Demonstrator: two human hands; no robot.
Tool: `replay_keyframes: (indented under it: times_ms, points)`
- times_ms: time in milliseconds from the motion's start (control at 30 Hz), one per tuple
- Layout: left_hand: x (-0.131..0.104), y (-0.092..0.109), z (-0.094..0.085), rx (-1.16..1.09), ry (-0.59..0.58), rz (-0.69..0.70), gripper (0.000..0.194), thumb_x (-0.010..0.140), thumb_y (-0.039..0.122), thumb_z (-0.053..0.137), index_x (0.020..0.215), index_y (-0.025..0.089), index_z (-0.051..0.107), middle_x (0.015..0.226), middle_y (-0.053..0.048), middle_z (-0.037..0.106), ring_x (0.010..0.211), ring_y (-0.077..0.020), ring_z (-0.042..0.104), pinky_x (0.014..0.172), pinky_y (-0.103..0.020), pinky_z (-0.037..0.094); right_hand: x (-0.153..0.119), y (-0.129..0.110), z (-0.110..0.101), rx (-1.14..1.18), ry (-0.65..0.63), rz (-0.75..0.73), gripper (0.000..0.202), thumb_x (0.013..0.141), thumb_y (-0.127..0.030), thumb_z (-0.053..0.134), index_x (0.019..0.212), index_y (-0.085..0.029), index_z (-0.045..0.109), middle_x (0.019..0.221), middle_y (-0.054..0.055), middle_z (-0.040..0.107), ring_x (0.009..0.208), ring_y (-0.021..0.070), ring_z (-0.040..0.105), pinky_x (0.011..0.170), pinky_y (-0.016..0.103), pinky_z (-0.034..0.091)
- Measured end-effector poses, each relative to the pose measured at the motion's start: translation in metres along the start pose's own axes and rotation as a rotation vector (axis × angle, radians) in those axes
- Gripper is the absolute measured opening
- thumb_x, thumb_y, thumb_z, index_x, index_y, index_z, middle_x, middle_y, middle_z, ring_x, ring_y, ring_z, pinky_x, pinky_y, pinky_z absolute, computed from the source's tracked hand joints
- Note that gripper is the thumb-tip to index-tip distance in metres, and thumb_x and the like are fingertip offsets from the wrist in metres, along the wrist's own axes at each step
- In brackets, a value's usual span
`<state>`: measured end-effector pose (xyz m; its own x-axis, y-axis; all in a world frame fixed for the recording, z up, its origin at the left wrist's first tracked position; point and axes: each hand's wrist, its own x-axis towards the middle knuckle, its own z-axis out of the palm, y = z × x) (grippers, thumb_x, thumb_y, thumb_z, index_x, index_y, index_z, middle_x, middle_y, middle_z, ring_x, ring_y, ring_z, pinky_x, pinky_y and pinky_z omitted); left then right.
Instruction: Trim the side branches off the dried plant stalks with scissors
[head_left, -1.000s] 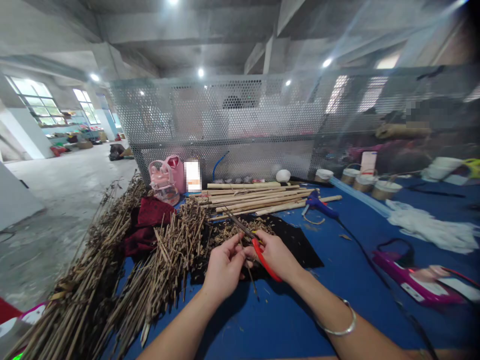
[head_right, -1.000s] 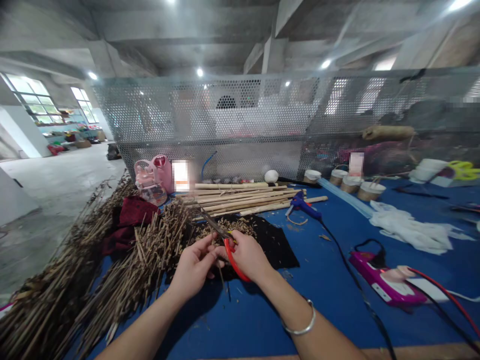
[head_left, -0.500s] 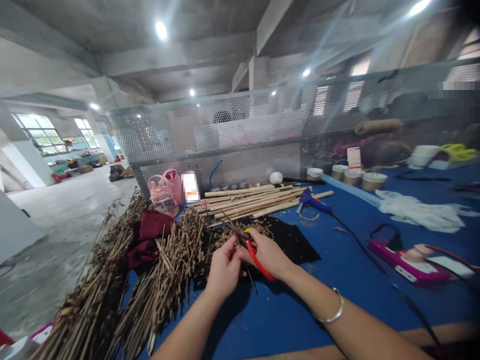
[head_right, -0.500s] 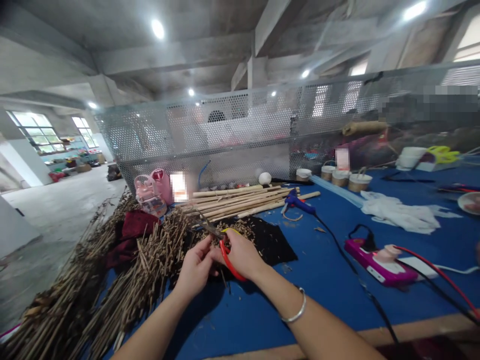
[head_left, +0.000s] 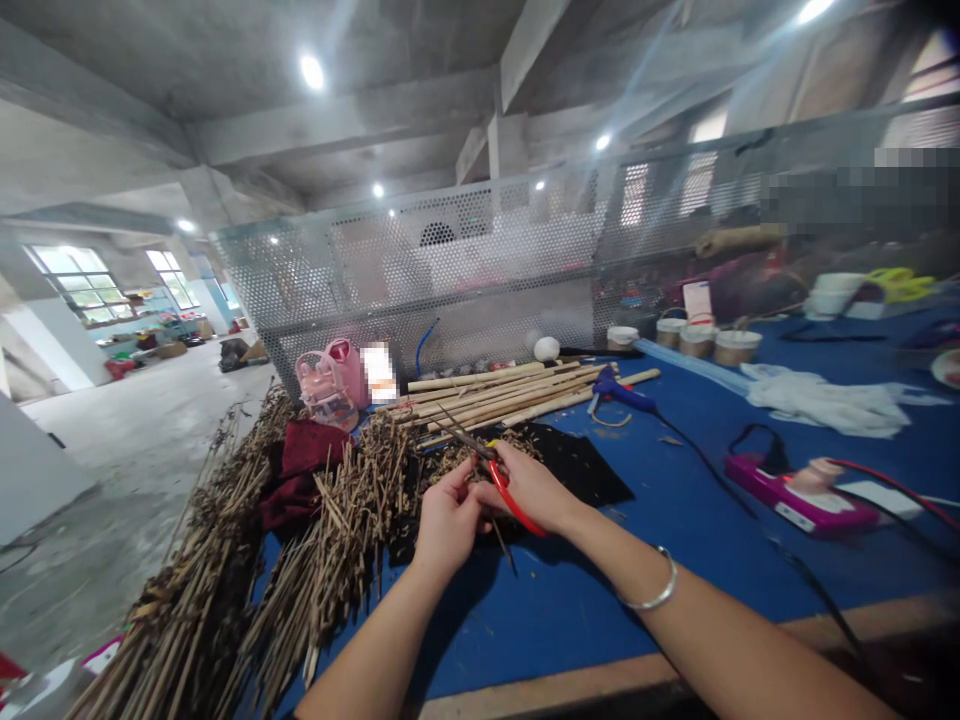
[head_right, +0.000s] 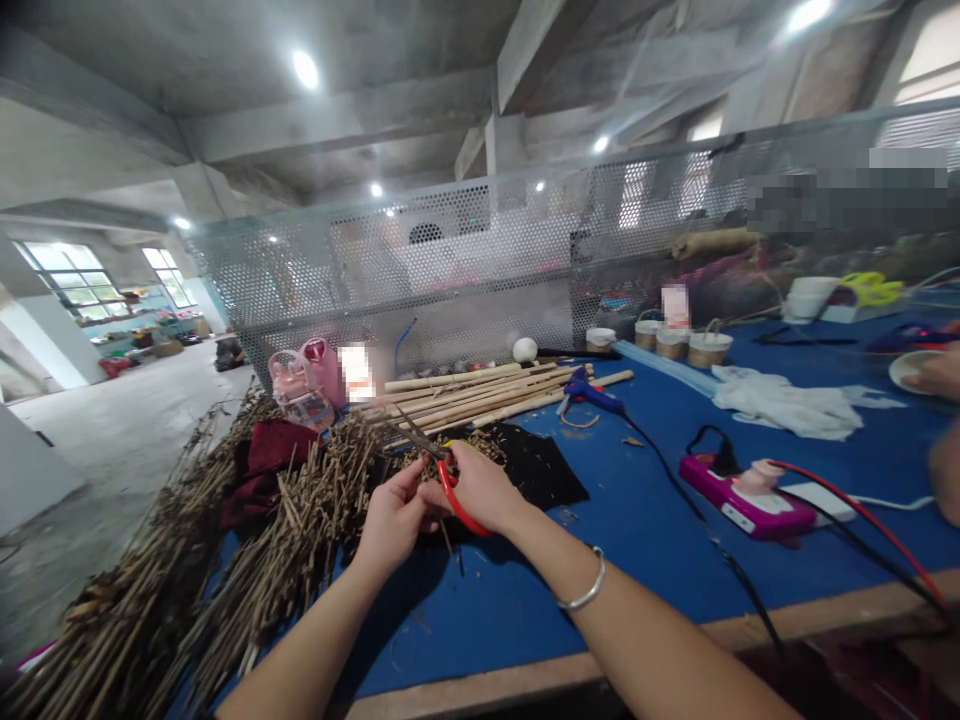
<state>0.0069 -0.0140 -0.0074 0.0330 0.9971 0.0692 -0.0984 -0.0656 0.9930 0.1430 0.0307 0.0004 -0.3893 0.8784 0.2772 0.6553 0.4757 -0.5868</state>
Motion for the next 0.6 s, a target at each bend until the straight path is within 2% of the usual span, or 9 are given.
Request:
replay_keyframes:
  times_ms: [300,600]
  points:
    - [-0.0007,-0.0061,-0.0006,0.074,0.061,0.054,0.049,0.071,0.017,0.051,0.120,0.014,0.051,0.065,0.000,0.058,0.047,-0.0068,0.045,0.042,-0.018,0.044,0.0003,-0.0038,-0.0020,-0.027,0.011,-0.075,0.036,0.068,-0.049,0.060,0.083,-0.018,0.048,0.080,0.002,0.053,0.067,0.0127,0.047,0.059,0.023,0.033]
    - [-0.0027,-0.0061,0.0002,0.133,0.101,0.069,0.047,0.075,0.022,0.050,0.122,0.017,0.051,0.061,0.001,0.055,0.045,-0.0073,0.044,0.041,-0.019,0.044,0.0004,-0.0006,0.0000,-0.102,-0.009,0.014,0.038,0.067,-0.056,0.058,0.077,-0.021,0.047,0.065,-0.001,0.057,0.056,0.0121,0.049,0.050,0.021,0.027]
